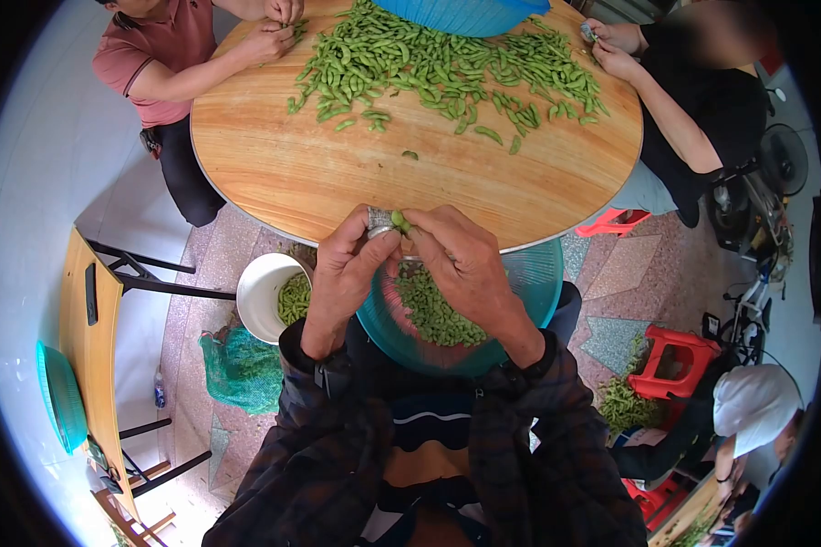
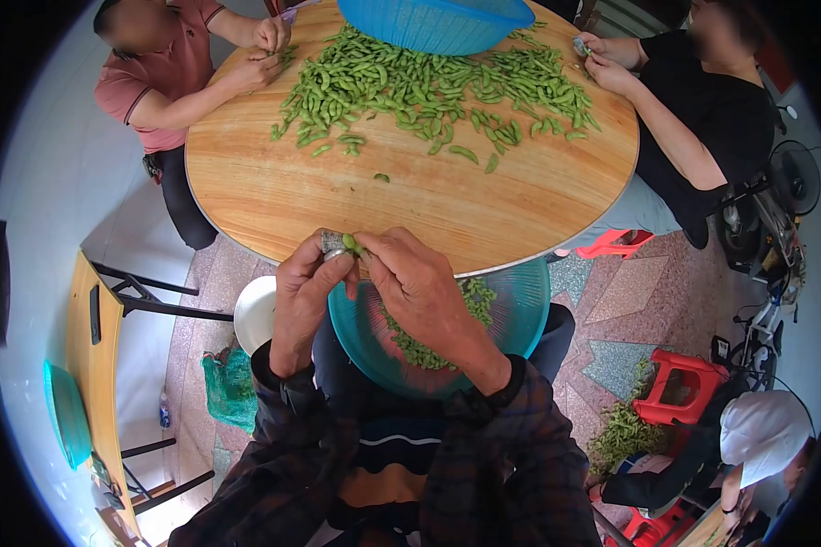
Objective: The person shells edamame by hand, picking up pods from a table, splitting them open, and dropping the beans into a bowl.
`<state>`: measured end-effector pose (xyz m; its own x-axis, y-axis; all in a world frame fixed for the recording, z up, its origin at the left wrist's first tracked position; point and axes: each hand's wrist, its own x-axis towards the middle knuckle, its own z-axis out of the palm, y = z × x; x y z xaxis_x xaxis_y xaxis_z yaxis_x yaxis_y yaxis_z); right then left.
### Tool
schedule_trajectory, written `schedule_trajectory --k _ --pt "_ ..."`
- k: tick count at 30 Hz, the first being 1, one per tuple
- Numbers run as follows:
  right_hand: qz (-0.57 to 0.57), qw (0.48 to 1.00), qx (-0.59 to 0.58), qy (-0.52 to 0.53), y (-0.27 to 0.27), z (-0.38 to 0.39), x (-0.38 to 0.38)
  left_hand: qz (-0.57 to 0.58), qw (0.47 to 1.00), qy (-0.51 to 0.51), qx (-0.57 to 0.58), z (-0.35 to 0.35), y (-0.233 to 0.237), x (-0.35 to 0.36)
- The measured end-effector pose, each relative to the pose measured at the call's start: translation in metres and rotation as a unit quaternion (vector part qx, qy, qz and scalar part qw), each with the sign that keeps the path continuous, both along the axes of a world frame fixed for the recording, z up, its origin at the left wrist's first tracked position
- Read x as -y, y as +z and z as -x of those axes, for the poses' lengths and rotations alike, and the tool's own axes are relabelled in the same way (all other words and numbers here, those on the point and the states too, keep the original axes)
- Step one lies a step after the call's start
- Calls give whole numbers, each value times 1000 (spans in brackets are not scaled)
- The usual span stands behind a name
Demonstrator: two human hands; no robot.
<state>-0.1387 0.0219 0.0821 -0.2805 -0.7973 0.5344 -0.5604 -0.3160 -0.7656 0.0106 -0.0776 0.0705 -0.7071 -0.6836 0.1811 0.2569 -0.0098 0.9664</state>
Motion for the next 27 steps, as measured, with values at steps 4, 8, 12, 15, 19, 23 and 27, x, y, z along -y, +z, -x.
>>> schedule_trajectory --k 4,8,12,15,19,23,27 --pt "19 1000 -23 5 0 0 -2 19 1000 -1 7 -1 -2 0" --pt "28 997 -76 2 3 -2 -3 21 999 7 25 -1 -1 -1" --pt "13 997 -81 6 5 -1 -4 1 1000 12 11 0 -5 -2" --pt "-1 994 -110 -18 6 -1 -4 -18 1000 19 9 1 -3 -4" --pt "18 987 -150 -49 1 -2 -5 -35 999 24 20 1 -5 -6" --pt "-12 993 -104 -45 0 -4 -6 -43 999 21 25 3 -3 -6" --pt "-45 999 -17 -6 -1 2 -6 -33 999 14 28 2 -1 -6"
